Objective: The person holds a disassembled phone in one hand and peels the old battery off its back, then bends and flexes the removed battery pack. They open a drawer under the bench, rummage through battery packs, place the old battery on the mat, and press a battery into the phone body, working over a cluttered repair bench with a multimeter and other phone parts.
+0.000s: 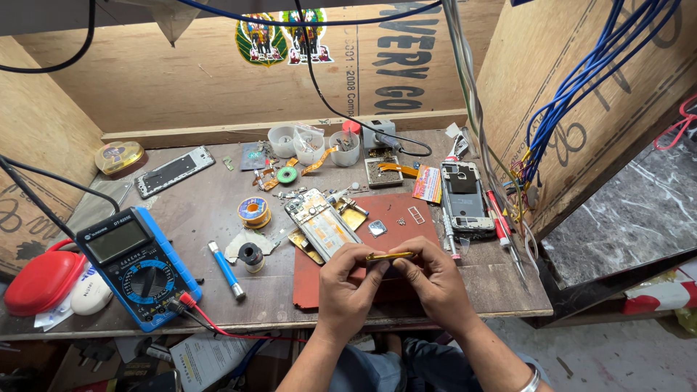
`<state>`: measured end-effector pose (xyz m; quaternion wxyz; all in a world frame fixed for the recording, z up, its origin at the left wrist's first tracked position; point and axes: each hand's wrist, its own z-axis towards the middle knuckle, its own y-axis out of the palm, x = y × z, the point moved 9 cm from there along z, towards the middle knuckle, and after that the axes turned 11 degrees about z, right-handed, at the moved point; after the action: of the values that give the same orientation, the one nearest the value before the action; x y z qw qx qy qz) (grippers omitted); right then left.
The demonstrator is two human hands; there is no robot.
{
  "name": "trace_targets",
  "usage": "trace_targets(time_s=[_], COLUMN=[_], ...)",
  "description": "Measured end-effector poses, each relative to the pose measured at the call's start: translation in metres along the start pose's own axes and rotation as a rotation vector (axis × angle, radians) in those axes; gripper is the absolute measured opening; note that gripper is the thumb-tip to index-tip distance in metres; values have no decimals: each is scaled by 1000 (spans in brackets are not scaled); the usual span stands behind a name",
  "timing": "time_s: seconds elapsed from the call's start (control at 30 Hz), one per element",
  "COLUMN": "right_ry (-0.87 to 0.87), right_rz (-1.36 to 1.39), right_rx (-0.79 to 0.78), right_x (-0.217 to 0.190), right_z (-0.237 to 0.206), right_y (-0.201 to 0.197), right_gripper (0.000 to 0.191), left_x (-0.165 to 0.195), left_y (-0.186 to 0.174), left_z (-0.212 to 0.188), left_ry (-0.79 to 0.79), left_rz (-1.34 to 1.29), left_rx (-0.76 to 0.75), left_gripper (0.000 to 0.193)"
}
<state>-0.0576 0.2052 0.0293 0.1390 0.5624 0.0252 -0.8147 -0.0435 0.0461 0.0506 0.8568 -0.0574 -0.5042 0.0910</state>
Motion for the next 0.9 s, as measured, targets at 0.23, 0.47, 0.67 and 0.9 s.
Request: trace_targets(time_s=[0.23, 0.47, 0.67, 0.9], right_ry=[20, -26, 10, 74], right_rz=[-28, -83, -18, 9], right_rx=[-8, -22, -3, 28], right_x=[1, 2, 5, 12], right_z=[0, -1, -1, -2], right_y=[2, -1, -2, -4], right_gripper=[15, 12, 15, 19], left_x=[1, 14, 13, -7], left_y=[-1, -3, -7, -5], left_z=[-2, -3, -5, -6], left_ry=[-2, 112, 141, 39], left_rz=[-8, -53, 34, 13], left_rx=[17, 37, 92, 79], left_gripper=[12, 23, 33, 29])
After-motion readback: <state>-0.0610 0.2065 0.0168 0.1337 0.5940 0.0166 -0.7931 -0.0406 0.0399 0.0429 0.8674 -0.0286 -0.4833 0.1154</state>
